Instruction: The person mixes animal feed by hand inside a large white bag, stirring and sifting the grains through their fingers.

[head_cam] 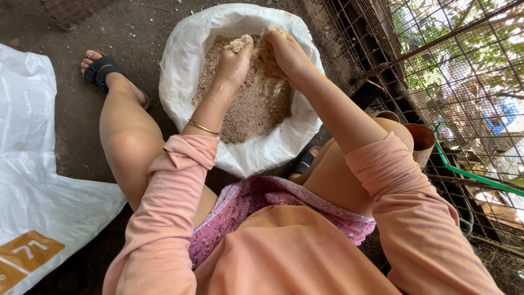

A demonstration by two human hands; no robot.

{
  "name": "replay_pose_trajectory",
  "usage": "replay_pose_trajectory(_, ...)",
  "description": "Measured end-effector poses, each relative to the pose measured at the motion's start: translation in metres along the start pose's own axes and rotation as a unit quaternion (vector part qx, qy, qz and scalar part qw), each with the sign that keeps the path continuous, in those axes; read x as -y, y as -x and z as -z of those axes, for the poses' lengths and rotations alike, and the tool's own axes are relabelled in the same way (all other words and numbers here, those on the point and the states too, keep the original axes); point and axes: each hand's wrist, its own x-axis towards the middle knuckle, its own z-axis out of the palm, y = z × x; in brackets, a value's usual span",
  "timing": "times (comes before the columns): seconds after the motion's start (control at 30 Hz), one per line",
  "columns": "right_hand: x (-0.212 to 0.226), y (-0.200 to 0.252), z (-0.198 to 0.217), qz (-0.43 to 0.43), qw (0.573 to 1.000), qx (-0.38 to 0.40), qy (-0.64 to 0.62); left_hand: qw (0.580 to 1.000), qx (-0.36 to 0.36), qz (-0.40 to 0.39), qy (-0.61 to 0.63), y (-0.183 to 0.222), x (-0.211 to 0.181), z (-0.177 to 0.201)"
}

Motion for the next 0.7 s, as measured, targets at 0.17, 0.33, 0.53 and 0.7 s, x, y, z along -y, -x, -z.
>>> replay_pose_trajectory(0.17, 0.000, -0.002, 0.005, 0.004, 0.998, -0.017, 0.059, 1.000, -0.007, 0.021, 0.012, 0.017, -0.016, 0.003)
replay_pose_trajectory(0.33, 0.007, 0.010, 0.006, 0.042, 0.995, 0.001, 0.095, 0.999, -0.004, 0.035, -0.006, 0.019, -0.017, 0.006)
replay_pose_trajectory(0.53, 0.001, 0.004, 0.004, 0.091, 0.992, -0.022, 0.086, 0.997, -0.002, 0.050, -0.053, 0.011, -0.015, 0.003)
replay_pose_trajectory(0.7, 0.002, 0.003, -0.001, 0.066, 0.995, -0.027, 0.067, 0.999, 0.000, 0.033, -0.032, 0.012, -0.016, 0.003)
